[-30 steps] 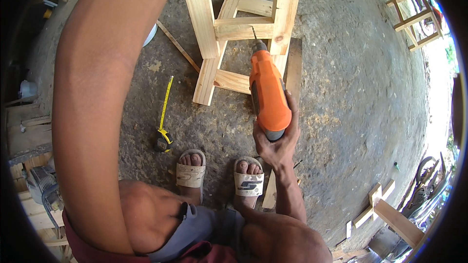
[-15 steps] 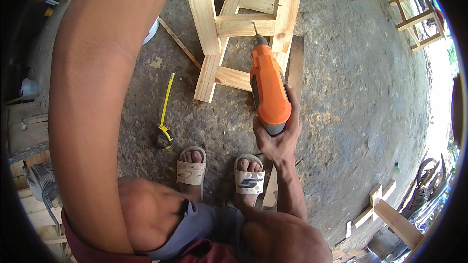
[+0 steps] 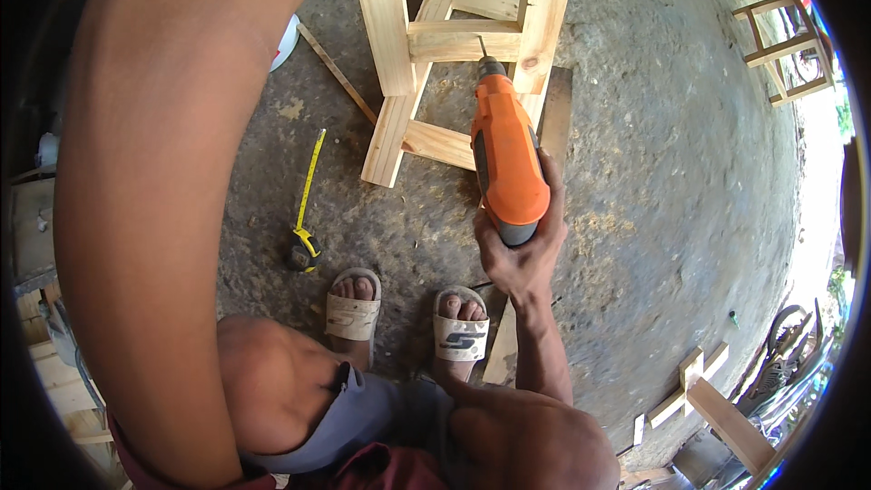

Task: The person measures a wooden frame with a tape, marks it with a pencil, and uses an electric drill to make holes in the wood. They later reach into a plastic container containing nails.

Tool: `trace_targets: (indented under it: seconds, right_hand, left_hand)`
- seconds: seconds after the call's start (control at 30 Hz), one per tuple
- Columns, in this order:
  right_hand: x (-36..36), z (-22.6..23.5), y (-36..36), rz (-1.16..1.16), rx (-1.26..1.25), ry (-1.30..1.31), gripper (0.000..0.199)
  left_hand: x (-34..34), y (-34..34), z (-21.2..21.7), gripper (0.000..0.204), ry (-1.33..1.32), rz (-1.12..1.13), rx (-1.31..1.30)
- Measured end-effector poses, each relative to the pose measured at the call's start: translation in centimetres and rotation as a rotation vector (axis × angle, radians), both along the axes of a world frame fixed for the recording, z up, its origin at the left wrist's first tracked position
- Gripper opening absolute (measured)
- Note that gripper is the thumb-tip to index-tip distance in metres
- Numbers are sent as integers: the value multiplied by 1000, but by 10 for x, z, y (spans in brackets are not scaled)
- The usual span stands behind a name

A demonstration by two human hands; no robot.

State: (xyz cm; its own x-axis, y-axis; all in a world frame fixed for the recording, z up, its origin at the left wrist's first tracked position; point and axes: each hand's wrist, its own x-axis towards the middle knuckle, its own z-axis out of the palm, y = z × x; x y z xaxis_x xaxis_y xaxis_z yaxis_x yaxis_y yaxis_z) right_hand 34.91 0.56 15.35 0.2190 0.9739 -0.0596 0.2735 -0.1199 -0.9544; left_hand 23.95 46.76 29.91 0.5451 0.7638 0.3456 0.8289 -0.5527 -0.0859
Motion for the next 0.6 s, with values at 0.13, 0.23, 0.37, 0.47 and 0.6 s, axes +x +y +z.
trace_targets:
  seconds: [0.13, 0.23, 0.37, 0.47, 0.6]
  right_hand:
    - [-4, 2, 5, 16, 43, -78, 77]
    - [-5, 2, 10, 16, 58, -113, 78]
    - [-4, 1, 17, 18, 34, -107, 78]
    - [-3, -2, 20, 16, 47, -118, 79]
    - [-4, -4, 27, -5, 36, -86, 78]
  left_hand:
    - [3, 5, 2, 97, 33, 8, -18]
    - [3, 9, 2, 99, 61, 15, -24]
    - [3, 13, 3, 101, 93, 23, -41]
    - [7, 16, 5, 103, 122, 24, -51]
    - [9, 21, 4, 105, 158, 29, -70]
